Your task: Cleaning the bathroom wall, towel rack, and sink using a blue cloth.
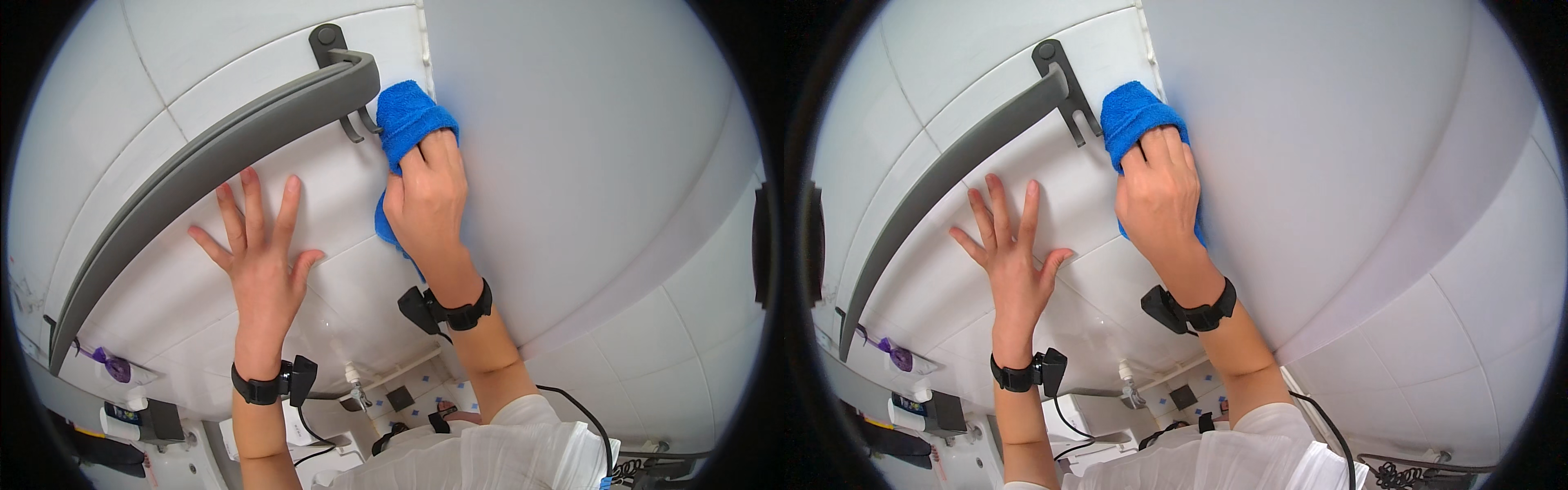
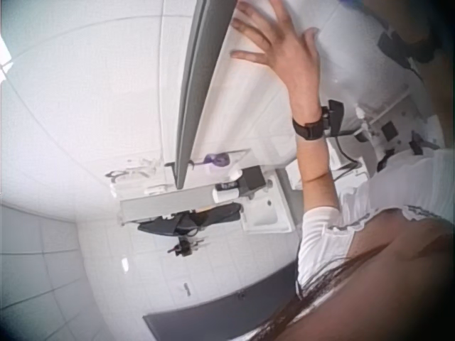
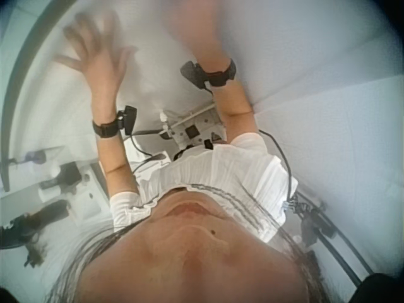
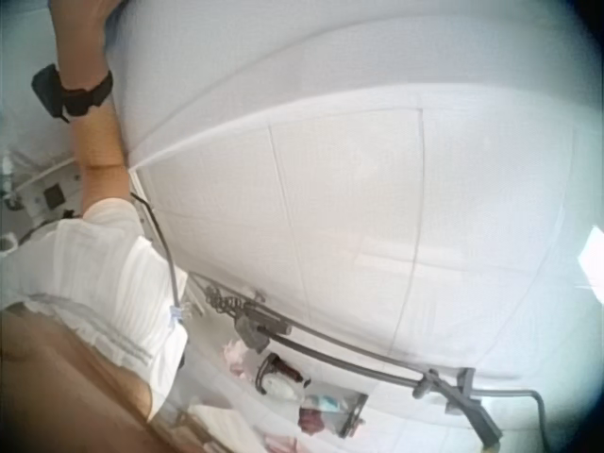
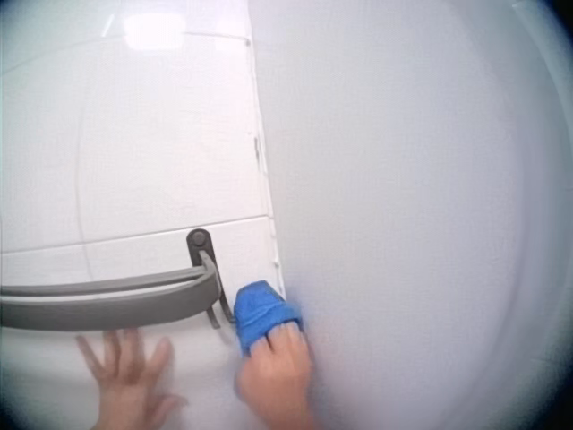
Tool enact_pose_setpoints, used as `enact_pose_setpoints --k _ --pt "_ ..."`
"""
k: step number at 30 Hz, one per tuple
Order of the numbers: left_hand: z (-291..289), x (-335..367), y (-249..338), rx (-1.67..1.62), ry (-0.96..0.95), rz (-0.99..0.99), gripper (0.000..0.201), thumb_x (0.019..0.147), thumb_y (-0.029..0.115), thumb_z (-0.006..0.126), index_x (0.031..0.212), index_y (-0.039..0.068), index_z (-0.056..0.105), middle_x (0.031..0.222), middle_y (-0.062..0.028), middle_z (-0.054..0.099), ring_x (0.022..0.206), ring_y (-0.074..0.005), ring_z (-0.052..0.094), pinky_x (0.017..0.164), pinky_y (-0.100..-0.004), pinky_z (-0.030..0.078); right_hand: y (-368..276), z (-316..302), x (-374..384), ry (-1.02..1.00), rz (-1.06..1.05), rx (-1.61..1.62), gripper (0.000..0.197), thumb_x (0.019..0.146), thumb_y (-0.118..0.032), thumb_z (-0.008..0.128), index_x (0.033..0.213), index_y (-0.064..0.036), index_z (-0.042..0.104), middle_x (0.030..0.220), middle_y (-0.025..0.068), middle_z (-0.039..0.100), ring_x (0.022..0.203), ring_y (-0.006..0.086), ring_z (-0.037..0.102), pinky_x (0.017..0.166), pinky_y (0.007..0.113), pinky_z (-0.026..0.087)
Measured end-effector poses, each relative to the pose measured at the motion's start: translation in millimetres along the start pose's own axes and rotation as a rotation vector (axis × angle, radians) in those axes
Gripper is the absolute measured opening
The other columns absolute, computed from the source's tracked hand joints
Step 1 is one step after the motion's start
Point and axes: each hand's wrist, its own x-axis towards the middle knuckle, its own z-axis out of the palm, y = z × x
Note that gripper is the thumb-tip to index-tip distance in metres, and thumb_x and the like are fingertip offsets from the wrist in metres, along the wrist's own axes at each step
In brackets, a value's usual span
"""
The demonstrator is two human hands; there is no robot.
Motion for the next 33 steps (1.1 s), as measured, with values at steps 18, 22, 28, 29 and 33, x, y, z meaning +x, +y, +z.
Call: enact_pose_setpoints --k 18,22,28,29,33 --pt "3.0 0.5 3.1 0.041 0.014 0.001 0.084 0.076 0.044 0.070 0.149 0.019 0.037 0.160 -0.0176 0.010 0.148 -0.0401 0.002 0.110 -0.0664 -0.006 0.0 3.5 -19.7 -0.005 0.038 -0.011 0.030 0.065 0.011 0.056 0.093 0.0059 0.065 0.101 0.0178 0.063 0.091 0.0373 0.059 0.080 0.040 0.050" --pt "0.1 -0.5 0.5 0.044 0.007 -0.005 0.082 0.077 0.045 0.069 0.148 0.019 0.038 0.160 -0.0176 0.011 0.148 -0.0403 0.003 0.109 -0.0675 -0.006 -3.3 5.9 -56.9 -0.039 0.073 -0.025 0.028 0.067 0.010 0.056 0.093 0.0073 0.065 0.103 0.0194 0.063 0.092 0.0366 0.061 0.082 0.040 0.052" --pt "-0.2 -1.9 2.5 0.004 -0.003 -0.006 0.081 0.076 0.042 0.071 0.148 0.020 0.039 0.160 -0.0180 0.012 0.148 -0.0405 0.004 0.108 -0.0685 -0.006 9.8 1.6 -46.8 -0.134 0.152 0.050 0.035 0.068 0.011 0.054 0.102 0.0081 0.065 0.106 0.0233 0.064 0.092 0.0405 0.062 0.083 0.042 0.053" --pt "0.3 -1.0 4.2 -0.018 -0.012 -0.003 0.082 0.075 0.040 0.072 0.147 0.020 0.039 0.160 -0.0181 0.012 0.148 -0.0406 0.004 0.108 -0.0685 -0.007 12.3 1.1 -37.6 -0.127 0.135 0.047 0.035 0.068 0.011 0.054 0.102 0.0081 0.065 0.106 0.0233 0.064 0.092 0.0405 0.062 0.083 0.042 0.053" --pt "-4.4 -1.6 1.0 -0.069 0.011 -0.003 0.088 0.068 0.031 0.079 0.147 0.021 0.040 0.159 -0.0174 0.015 0.147 -0.0397 0.007 0.110 -0.0674 -0.005 6.4 -4.8 -20.5 -0.167 0.103 0.004 0.033 0.071 0.009 0.053 0.102 0.0040 0.065 0.091 0.0228 0.063 0.080 0.0411 0.060 0.074 0.044 0.052"
